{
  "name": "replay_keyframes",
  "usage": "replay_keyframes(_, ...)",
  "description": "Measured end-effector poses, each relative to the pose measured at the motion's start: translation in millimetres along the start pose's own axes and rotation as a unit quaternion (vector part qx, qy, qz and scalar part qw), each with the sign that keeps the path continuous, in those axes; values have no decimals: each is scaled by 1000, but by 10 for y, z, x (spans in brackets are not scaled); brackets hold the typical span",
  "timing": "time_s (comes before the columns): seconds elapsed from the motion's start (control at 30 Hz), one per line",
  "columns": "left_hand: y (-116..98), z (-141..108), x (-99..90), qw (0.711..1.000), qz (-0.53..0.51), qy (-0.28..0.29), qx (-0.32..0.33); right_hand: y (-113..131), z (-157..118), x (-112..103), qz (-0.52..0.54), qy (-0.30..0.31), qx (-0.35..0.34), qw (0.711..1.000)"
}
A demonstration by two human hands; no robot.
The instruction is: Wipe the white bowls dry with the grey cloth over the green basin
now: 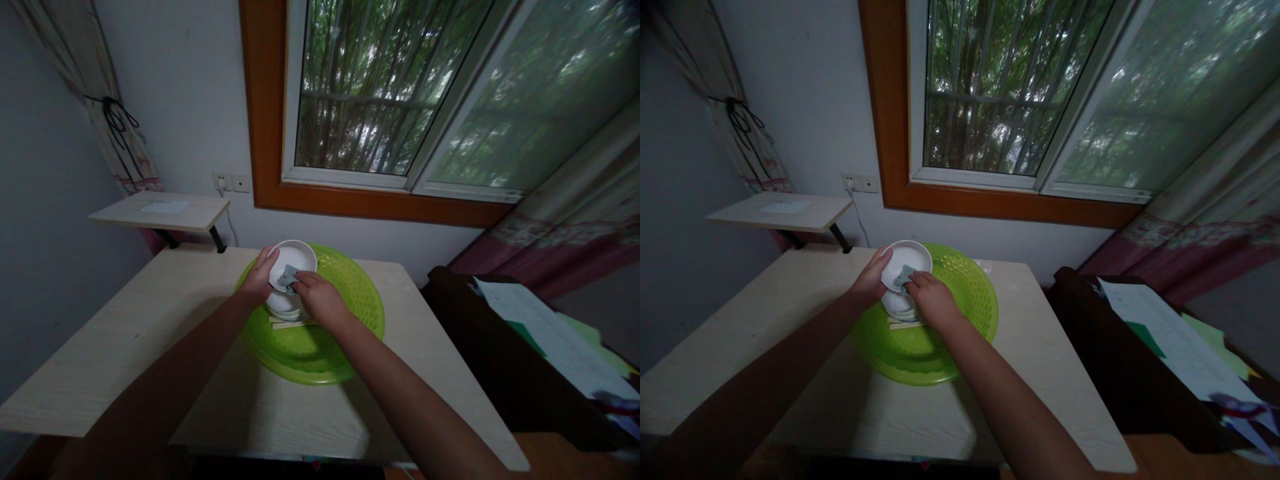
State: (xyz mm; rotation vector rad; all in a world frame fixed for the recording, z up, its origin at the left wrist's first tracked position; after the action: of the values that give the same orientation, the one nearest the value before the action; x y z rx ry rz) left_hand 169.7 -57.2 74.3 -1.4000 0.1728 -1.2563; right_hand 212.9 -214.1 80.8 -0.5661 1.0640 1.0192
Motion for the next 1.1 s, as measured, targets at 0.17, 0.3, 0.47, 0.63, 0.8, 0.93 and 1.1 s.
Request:
replay_keyframes(0.17, 26, 14, -14, 1000, 4, -8, 8, 73, 29, 27, 81, 19, 23, 996)
replay_keyframes(0.3, 24, 9, 1, 1000, 7, 0, 13, 95, 31, 22, 136, 26, 33, 990)
replay_keyframes(0.47, 39, 5, 3, 1000, 8, 12, 15, 105, 26, 19, 130, 31, 31, 991)
replay_keyframes(0.63, 18, 19, -16, 1000, -13, -10, 7, 84, 4, -24, 36, 5, 0, 999)
replay_keyframes(0.8, -35, 18, -16, 1000, -10, -21, -11, 22, -17, -74, -25, -12, -54, 998)
replay_keyframes(0.93, -22, 25, -19, 999, -18, -24, -17, 6, -19, -95, -40, -8, -50, 998)
replay_keyframes(1.1, 6, 27, -13, 1000, -10, -26, 1, 24, -20, -90, -36, -6, -41, 998)
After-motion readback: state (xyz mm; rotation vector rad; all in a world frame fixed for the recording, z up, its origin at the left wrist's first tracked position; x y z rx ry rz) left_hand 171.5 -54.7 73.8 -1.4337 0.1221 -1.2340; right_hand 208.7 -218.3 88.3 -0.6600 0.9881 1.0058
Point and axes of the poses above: each hand's wrist, its own z-axis towards the middle knuckle, its own x-axis out of the palm, y = z × x, the point moved 3 cm from there along z, towards the middle knuckle, and after that the axes turned 15 degrees about x, right-handed, at the moved point
